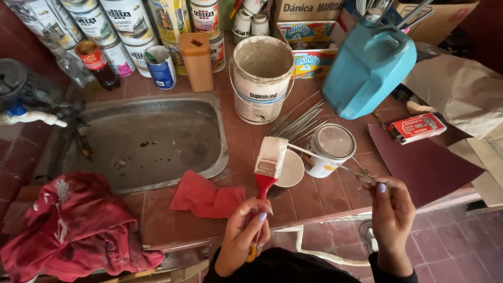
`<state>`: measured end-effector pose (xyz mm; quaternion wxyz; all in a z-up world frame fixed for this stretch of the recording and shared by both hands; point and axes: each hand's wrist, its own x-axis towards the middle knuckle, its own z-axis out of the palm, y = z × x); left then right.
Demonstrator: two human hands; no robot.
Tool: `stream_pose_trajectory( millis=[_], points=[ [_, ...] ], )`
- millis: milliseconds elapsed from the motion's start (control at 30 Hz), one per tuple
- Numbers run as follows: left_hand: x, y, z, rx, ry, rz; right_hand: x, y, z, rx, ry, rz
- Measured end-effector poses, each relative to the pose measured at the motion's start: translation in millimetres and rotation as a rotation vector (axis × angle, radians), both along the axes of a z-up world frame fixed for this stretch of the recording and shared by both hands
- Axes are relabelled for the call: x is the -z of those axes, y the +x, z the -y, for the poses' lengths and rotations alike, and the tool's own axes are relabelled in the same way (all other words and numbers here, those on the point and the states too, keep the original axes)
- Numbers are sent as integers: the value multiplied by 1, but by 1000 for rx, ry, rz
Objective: The person prepares paint by picking up a brush and cup, walking to a sink area, pouring liquid from a large container into the cup, stirring it, and then returning to a table to apply it.
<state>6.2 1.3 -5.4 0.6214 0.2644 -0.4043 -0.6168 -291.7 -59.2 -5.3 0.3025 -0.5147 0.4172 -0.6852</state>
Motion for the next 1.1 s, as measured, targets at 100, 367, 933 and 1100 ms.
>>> stream_pose_trajectory(
  millis=[100,367,933,1100],
  points=[
    [6,5,0,51,-11,-66,-27,15,-12,109,-115,-343],
    [6,9,-1,9,50,-128,-65,28,-28,321,-687,-1042],
    [24,46,-29,-358,-18,135,-33,28,10,270,-707,-803],
    [29,60,-64,-576,7,191,-33,108,13,46,-291,-324]
  ],
)
